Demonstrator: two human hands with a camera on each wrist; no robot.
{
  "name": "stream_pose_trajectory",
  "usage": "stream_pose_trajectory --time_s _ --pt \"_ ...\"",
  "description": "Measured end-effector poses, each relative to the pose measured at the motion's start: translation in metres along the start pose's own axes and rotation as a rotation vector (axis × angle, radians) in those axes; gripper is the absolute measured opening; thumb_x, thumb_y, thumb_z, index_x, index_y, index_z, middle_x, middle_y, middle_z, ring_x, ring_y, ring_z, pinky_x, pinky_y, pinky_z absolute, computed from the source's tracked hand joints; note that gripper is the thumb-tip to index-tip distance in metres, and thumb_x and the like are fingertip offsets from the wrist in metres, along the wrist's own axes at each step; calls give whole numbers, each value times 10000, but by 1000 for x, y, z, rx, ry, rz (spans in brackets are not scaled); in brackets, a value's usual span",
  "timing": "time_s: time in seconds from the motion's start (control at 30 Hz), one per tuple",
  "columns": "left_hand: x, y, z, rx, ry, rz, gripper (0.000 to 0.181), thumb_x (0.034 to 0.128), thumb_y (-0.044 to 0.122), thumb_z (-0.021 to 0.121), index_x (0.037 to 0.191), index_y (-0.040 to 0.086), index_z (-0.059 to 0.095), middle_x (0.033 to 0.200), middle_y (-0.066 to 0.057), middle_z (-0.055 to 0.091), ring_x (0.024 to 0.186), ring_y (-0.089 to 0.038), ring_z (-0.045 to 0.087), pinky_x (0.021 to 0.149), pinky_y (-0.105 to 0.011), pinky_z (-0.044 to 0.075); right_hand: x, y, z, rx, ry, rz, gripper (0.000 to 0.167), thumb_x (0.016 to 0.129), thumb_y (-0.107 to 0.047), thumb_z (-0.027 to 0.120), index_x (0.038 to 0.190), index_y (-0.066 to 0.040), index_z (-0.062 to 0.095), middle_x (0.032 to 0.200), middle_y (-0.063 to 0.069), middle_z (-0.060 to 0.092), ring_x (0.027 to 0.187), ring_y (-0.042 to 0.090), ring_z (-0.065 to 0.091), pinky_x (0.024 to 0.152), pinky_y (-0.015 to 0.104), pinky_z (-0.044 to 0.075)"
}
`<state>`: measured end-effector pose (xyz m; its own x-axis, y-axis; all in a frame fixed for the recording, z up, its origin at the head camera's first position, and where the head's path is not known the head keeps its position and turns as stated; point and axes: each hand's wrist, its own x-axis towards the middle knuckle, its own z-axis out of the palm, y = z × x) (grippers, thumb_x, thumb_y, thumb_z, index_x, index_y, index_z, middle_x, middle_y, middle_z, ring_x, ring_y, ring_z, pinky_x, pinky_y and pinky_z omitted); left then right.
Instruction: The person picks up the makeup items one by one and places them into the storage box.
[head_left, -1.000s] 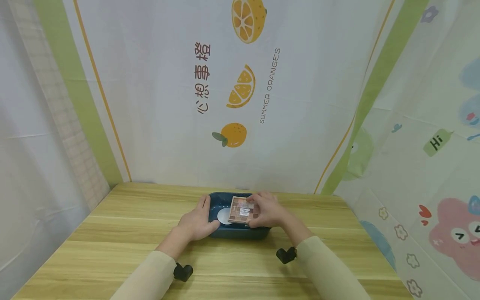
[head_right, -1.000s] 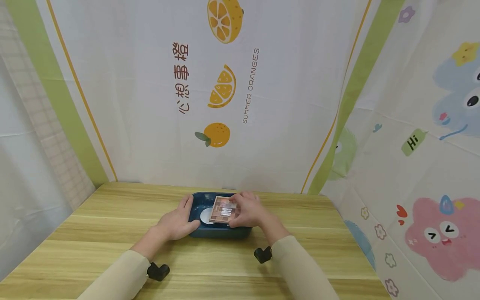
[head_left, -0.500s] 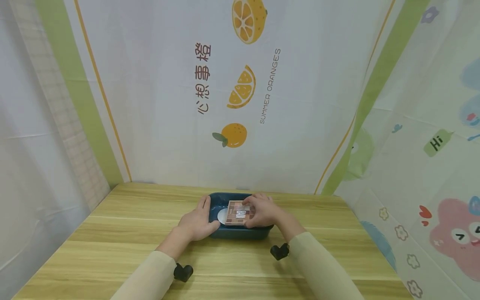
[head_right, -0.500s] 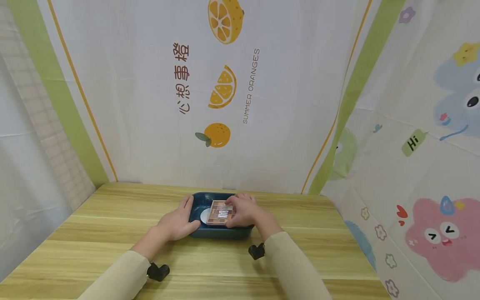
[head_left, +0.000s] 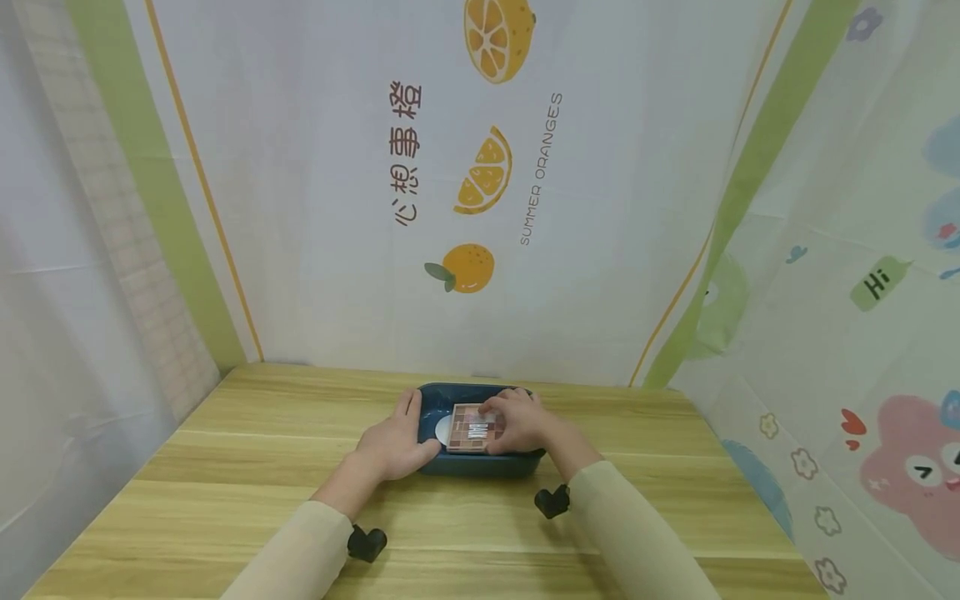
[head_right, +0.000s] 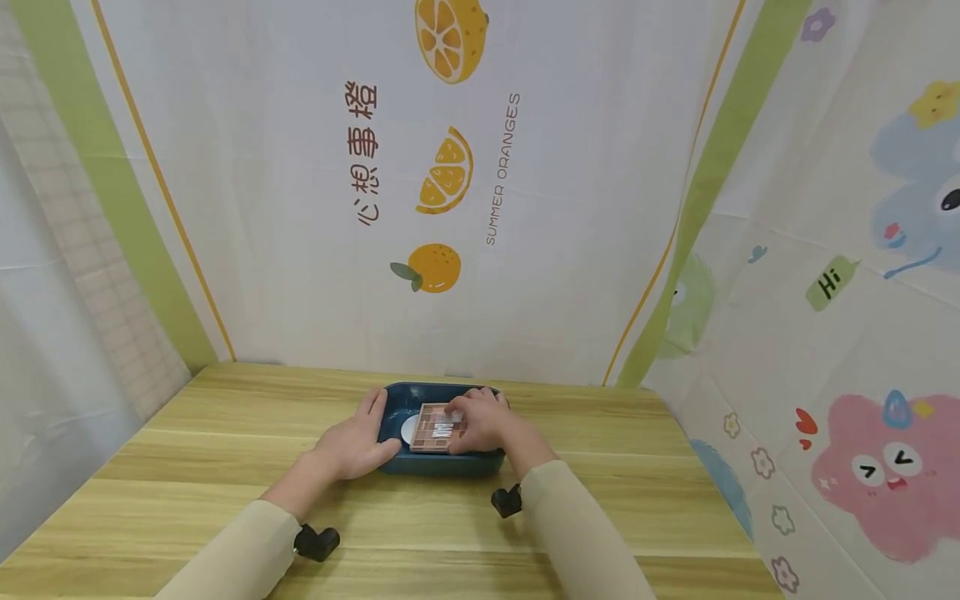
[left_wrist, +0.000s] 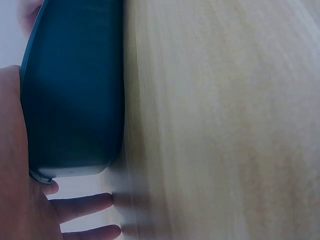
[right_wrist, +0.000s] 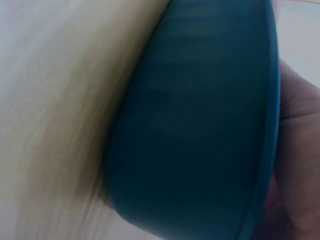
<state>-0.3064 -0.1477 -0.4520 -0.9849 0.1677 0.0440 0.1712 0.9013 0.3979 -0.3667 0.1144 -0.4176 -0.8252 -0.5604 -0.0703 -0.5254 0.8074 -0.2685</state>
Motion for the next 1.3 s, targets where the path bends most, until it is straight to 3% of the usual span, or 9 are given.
stream_pose_trajectory --time_s 0.17,0.4,0.6,0.87,1.0,1.1,1.3 --pt "1 1 0 2 8 9 1041 935 477 585 1729 -62 183 1815 -251 201 1252 -402 713 815 -488 618 -1 1 2 -20 -4 27 601 911 -423 859 1472 -286 695 1631 102 541 1534 393 417 1262 683 263" --pt "0 1 0 3 11 21 1038 928 464 586 1723 -72 192 1810 -259 212 1202 -394 729 735 -452 599 -1 1 4 -11 13 45 553 926 -394 853 1450 -286 714 1573 92 567 1484 366 451 1257 647 286" --pt "0 3 0 3 14 23 1032 925 456 583 1721 -76 198 1806 -263 219 1237 -403 715 767 -472 613 -4 3 4 -7 24 40 536 945 -384 843 1454 -278 711 1583 102 571 1495 377 457 1258 664 294" --pt "-2 6 -2 6 -21 32 1030 951 470 586 1728 -69 178 1819 -262 180 1184 -383 728 620 -401 524 -13 5 2 10 41 41 579 962 -417 802 1495 -222 687 1605 134 561 1540 426 424 1279 695 261" --pt "-5 7 -7 33 -55 31 1014 996 491 588 1732 -64 165 1826 -257 160 1147 -392 744 806 -525 601 -20 5 0 53 77 13 554 1005 -431 740 1505 -200 672 1618 157 543 1545 440 424 1270 711 257" --pt "-7 7 -11 33 -74 24 1002 1027 498 590 1736 -58 150 1831 -252 137 1086 -403 756 906 -606 589 -24 5 -3 73 124 -13 521 1037 -431 697 1502 -199 665 1618 159 543 1541 438 432 1257 714 266" --pt "-10 4 -16 -22 -82 29 992 1059 544 556 1745 -37 137 1833 -252 128 1302 -471 688 989 -608 583 -41 6 -4 97 227 30 614 1054 -488 671 1573 -166 605 1654 163 521 1557 443 428 1272 689 300"
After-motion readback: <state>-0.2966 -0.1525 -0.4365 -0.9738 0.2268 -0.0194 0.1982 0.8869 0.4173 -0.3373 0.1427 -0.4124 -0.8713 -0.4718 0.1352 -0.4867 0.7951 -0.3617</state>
